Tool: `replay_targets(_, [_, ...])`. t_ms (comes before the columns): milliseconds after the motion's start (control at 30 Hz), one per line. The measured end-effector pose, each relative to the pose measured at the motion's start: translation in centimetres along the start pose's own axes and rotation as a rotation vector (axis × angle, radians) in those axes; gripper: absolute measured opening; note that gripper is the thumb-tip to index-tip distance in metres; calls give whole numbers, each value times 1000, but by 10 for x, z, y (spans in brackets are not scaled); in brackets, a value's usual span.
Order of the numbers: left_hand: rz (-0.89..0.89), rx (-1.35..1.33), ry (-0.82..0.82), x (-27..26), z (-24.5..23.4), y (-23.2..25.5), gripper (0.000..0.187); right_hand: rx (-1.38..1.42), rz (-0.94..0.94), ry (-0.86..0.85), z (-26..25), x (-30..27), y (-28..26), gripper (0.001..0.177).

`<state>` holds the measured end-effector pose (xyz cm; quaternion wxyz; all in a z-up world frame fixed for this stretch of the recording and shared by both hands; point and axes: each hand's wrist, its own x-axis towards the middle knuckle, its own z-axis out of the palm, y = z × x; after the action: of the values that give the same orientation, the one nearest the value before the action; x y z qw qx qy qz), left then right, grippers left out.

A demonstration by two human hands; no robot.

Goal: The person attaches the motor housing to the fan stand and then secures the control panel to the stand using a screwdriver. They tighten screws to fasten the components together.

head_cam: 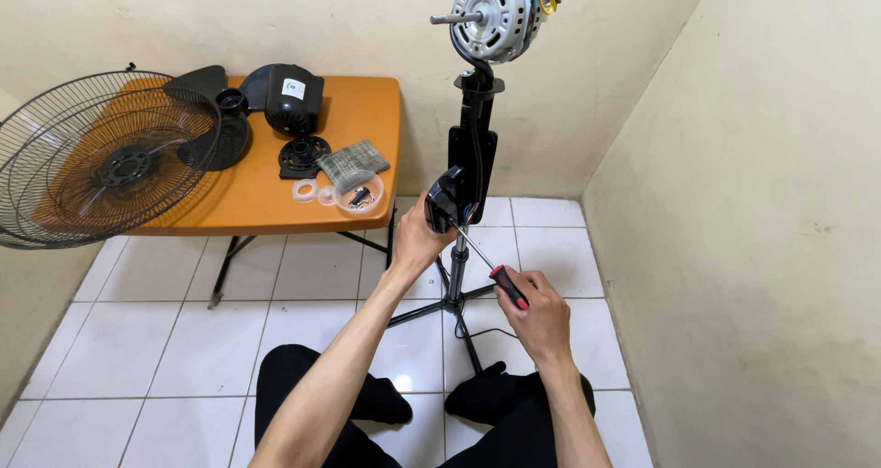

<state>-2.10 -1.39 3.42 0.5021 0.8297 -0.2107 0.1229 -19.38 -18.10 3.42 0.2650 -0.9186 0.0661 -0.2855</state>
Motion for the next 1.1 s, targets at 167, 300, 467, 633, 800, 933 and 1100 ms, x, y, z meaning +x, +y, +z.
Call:
replay_targets(167, [-15,-72,-18,0,-4,-1,59,-98,-25,-6,-2,5,0,34])
replay_targets(300, [-10,-52,-2,-2,-2,-6,57,-267,-165,35,-4,6,-3,36])
replay_targets(467, [39,-84,11,-2,0,-12,52,-368,-339,167,-5,7,-11,35])
replay_targets(633, [-2,-49,-14,3,-1,-9,52,-163,-141,-13,-6,22,-5,30])
replay_targets(800, [43,-57,-27,4,-7,-13,52,482,307,-336,0,35,14,31])
replay_targets(933, [61,-73,-48,9,-14,-17,52,604,505,-437,6,38,11,33])
replay_targets(1100, [-10,-176,-55,13,-17,-21,55,30,-56,-130,12,29,-11,32])
